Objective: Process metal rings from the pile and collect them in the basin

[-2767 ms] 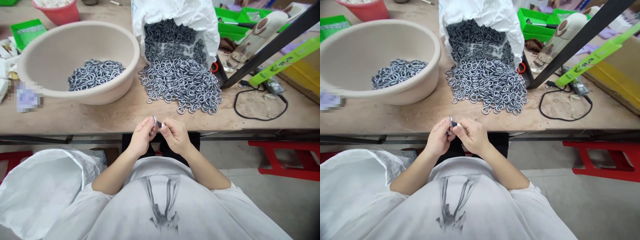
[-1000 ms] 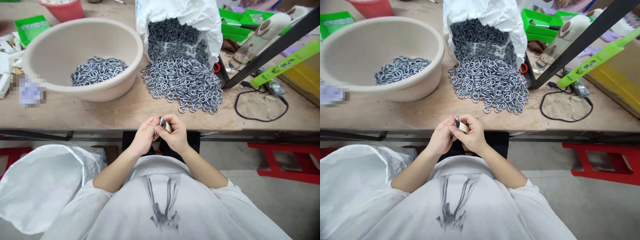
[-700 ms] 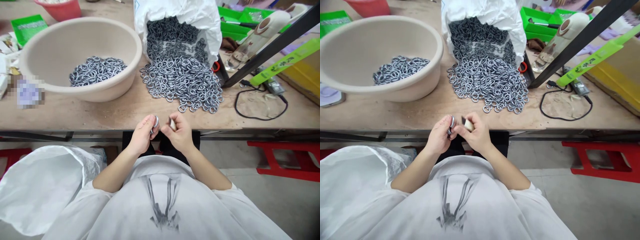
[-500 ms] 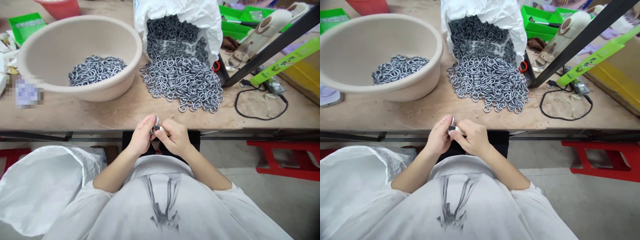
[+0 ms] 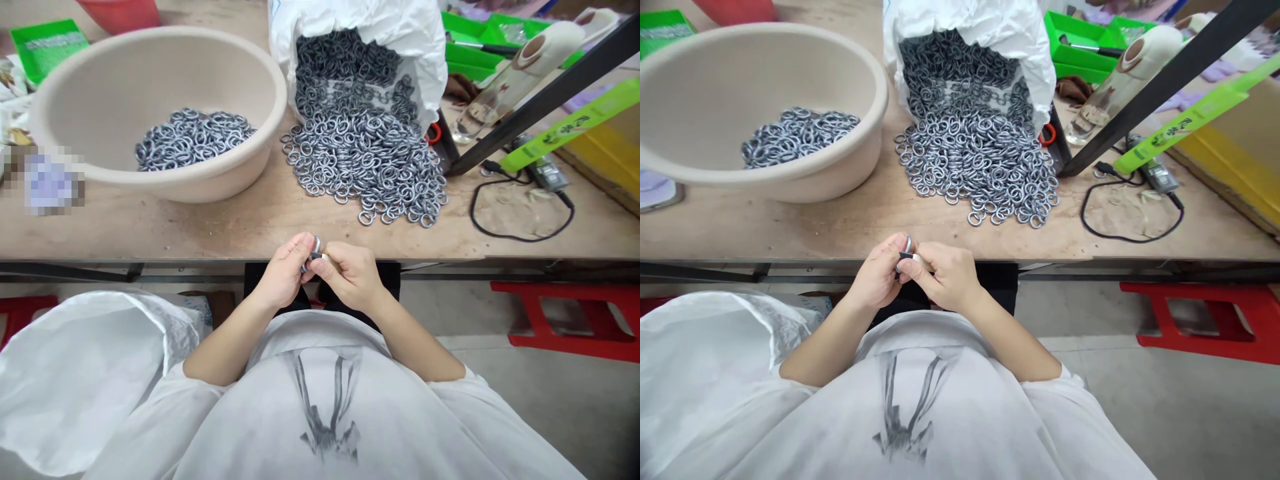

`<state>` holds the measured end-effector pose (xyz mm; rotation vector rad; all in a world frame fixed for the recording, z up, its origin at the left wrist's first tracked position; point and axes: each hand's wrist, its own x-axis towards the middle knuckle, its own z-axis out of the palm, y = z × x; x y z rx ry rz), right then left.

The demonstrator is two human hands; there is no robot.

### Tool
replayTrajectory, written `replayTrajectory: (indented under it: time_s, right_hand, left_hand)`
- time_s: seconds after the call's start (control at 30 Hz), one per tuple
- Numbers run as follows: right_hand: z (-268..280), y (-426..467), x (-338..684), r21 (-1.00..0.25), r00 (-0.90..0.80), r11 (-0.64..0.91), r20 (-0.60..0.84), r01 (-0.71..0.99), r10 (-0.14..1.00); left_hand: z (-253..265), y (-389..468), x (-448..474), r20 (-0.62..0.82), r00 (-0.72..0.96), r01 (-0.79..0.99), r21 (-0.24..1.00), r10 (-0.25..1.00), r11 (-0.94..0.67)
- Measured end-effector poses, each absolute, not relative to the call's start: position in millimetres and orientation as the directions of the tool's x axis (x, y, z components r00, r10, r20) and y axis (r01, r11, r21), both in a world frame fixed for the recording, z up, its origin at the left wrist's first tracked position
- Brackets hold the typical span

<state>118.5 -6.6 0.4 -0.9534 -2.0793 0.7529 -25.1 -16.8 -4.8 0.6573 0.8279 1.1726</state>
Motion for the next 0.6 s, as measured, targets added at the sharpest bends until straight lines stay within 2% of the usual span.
replayTrajectory:
  time_s: [0.1, 0.2, 0.27, 0.37, 0.5, 0.6]
  right_hand:
    - [-3, -2, 117, -0.771, -0.475, 0.486, 0.273, 0.411, 0.836]
    - [-5, 21, 119, -0.74, -0.39, 0.419, 0.228, 0.527, 0.892]
    - [-2, 47, 123, -0.646, -0.263, 0.341, 0.219, 0.683, 0.94]
    - [6, 87, 127, -0.409, -0.144, 0.218, 0.204, 0.886, 0.968]
    - [7, 119, 126, -0.179, -0.173, 0.203, 0.167, 0.963, 0.971]
    - [1, 123, 127, -0.128, -0.182, 0.199, 0.132, 0.972, 0.974]
  left_hand:
    - [-9, -14, -29, -0.208, 0.184, -0.522, 0.808, 0.961, 0.275]
    - [-11, -16, -31, -0.181, 0.235, -0.492, 0.825, 0.955, 0.277]
    - [-10, -19, -33, -0.162, 0.275, -0.466, 0.84, 0.948, 0.279]
    - [-7, -20, -36, -0.171, 0.214, -0.465, 0.848, 0.962, 0.254]
    - [-5, -13, -43, -0.208, 0.096, -0.472, 0.851, 0.973, 0.229]
    - [-7, -9, -47, -0.253, 0.063, -0.498, 0.83, 0.965, 0.25]
